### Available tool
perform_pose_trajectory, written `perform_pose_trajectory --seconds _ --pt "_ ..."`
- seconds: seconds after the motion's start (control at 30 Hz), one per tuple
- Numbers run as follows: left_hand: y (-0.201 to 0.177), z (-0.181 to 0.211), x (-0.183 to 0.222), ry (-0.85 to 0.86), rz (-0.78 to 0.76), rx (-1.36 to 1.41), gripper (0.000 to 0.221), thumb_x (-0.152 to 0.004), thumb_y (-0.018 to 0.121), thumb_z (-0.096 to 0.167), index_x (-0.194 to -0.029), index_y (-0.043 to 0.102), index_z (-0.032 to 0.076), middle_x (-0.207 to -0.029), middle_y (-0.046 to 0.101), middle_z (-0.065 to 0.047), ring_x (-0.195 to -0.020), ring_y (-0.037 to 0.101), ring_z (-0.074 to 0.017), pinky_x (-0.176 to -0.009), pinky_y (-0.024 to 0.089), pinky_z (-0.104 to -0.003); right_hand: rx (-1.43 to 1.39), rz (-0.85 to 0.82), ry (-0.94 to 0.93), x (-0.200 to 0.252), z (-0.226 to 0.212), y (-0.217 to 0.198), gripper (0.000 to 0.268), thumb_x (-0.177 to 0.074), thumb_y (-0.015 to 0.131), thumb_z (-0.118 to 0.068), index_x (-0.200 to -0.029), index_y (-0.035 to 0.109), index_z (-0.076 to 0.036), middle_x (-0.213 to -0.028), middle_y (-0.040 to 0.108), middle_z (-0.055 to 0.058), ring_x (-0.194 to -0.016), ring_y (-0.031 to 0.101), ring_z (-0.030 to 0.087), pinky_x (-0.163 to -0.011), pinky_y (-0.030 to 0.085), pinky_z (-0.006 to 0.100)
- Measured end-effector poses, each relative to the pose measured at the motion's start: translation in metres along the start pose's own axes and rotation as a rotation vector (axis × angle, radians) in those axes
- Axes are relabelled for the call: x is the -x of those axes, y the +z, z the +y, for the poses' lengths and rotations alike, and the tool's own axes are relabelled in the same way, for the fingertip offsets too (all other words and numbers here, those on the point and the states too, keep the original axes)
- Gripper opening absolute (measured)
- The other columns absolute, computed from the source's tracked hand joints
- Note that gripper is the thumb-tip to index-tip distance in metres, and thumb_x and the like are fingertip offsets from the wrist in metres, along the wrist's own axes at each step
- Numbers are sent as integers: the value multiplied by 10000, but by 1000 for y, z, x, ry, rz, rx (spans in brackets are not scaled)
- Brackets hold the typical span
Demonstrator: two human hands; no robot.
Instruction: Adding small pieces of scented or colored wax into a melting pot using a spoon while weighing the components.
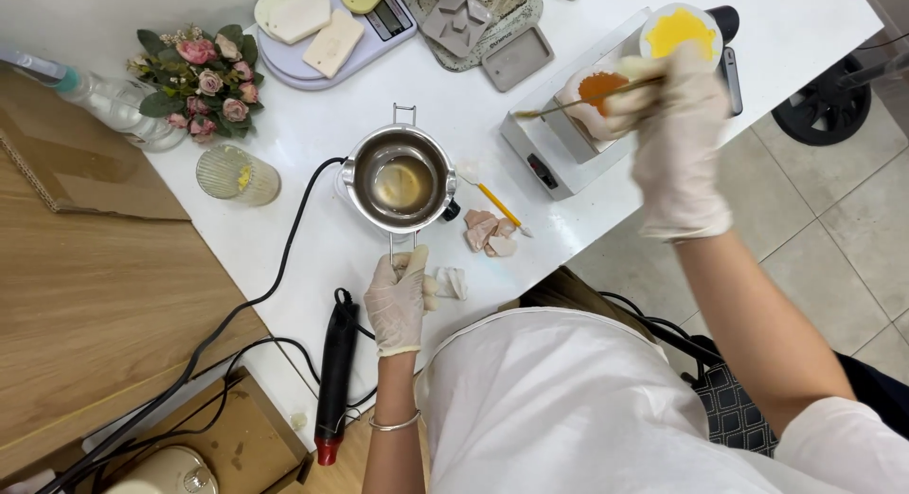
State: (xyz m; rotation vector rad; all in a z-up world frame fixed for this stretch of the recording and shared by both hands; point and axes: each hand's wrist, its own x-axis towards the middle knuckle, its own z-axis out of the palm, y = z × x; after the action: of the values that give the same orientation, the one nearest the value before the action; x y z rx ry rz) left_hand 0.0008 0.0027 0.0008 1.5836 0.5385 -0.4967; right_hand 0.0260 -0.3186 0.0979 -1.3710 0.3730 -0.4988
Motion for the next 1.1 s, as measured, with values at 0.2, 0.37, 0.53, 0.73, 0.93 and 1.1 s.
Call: perform_pose_trajectory --seconds 0.2,0.37,0.53,0.73,0.93,1.1 --pt "2 8 6 5 15 -131 306 -914 732 335 -908 635 44 -580 629 -29 -414 524 -94 -435 415 -250 122 -279 224 33 62 66 429 -1115 405 -357 -1099 639 3 -842 701 92 -690 687 132 -621 599 256" --pt "3 11 12 80 27 -250 306 -918 725 354 -900 648 58 -565 625 -23 -438 538 -97 -473 436 -274 102 -314 288 43 121 73 415 -1106 422 -344 -1129 624 18 -861 693 88 -716 683 127 -658 586 244" --pt "6 9 14 118 54 -390 310 -929 700 398 -911 652 92 -561 635 -25 -438 569 -109 -489 449 -285 87 -302 328 42 148 69 432 -1104 421 -354 -1135 616 30 -862 688 96 -719 675 135 -665 580 246" --pt "7 6 14 128 42 -450 333 -937 672 441 -924 638 111 -572 649 -19 -441 601 -123 -489 457 -297 -4 -228 435 41 160 65 444 -1101 409 -351 -1111 606 47 -859 704 133 -693 689 172 -634 592 281" --pt "6 6 13 71 38 -453 314 -933 683 425 -921 650 113 -552 621 -30 -438 608 -115 -484 457 -293 -109 -186 550 41 153 64 447 -1112 375 -309 -1119 617 67 -859 704 155 -681 687 197 -633 596 304" --pt "4 5 10 100 25 -243 302 -921 726 350 -906 648 59 -573 636 -15 -432 544 -90 -472 441 -273 -147 -191 509 38 138 62 454 -1116 358 -302 -1123 617 71 -861 716 163 -679 693 210 -633 588 306"
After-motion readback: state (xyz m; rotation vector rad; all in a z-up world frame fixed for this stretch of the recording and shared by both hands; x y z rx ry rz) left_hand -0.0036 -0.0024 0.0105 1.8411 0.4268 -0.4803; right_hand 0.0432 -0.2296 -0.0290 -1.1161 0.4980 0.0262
